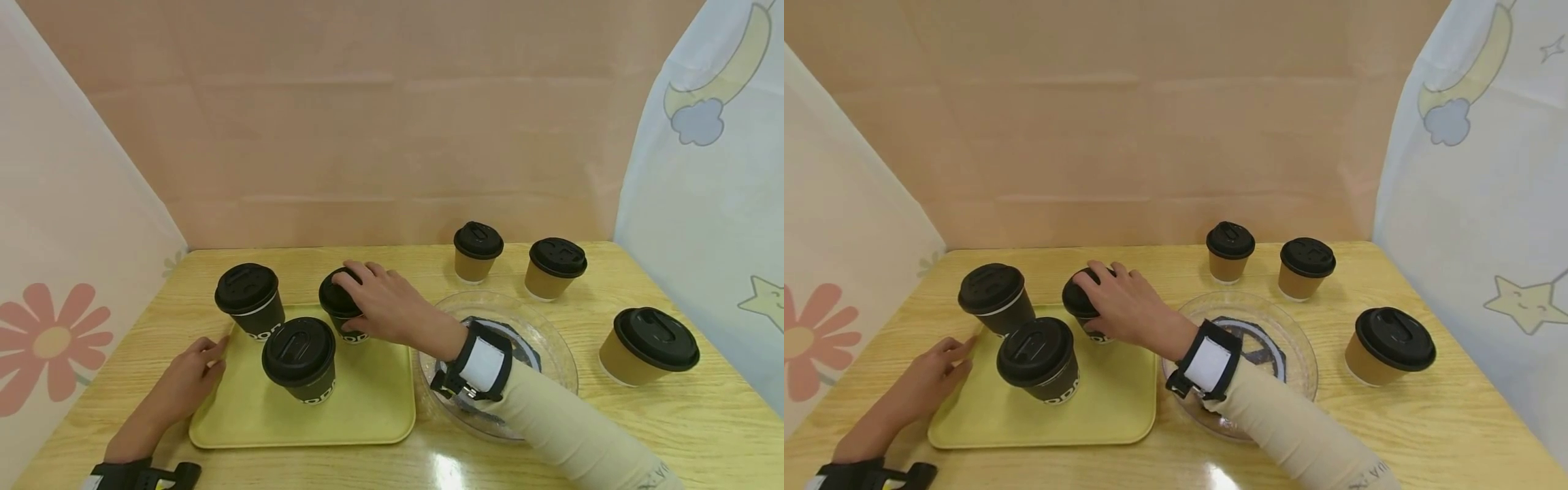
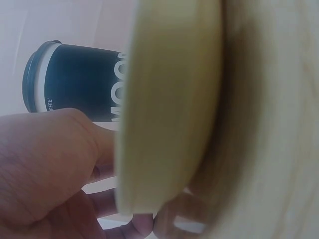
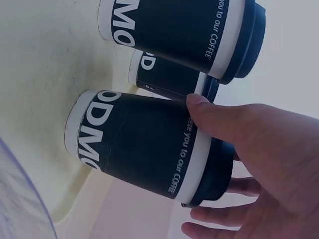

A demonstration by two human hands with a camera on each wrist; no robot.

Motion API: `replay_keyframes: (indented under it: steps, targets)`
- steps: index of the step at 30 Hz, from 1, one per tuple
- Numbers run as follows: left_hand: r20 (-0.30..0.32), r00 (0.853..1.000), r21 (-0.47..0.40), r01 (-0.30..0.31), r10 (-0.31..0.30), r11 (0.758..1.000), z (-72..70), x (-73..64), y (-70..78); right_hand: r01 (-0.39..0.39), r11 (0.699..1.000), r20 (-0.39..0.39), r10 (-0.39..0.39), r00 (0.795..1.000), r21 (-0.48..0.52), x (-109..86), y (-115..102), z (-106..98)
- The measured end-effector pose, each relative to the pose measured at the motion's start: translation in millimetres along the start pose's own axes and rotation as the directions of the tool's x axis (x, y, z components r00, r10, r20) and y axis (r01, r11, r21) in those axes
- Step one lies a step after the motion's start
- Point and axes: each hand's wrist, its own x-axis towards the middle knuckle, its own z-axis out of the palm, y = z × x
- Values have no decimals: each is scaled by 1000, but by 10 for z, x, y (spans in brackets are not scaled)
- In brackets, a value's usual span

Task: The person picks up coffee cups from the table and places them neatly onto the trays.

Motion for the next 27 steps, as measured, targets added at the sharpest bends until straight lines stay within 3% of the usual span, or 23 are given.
replay_keyframes:
  steps: [5, 11, 20, 27]
  targets:
    - [-9, 1000, 7, -1, 1, 1000, -4, -7, 3, -5, 1000, 10, 5, 1000, 2, -40, 47, -52]
    - [-13, 1000, 14, -8, 8, 1000, -9, -6, 12, 27, 998, -32, -29, 999, -51, -119, 215, -94]
    - [-16, 1000, 18, -12, 13, 1000, 3, -3, -1, -35, 999, -33, 36, 999, 17, -239, 538, -172]
    - [-11, 1000, 7, -19, 19, 1000, 13, -11, -13, -73, 997, -68, 73, 995, -3, -308, 755, -182]
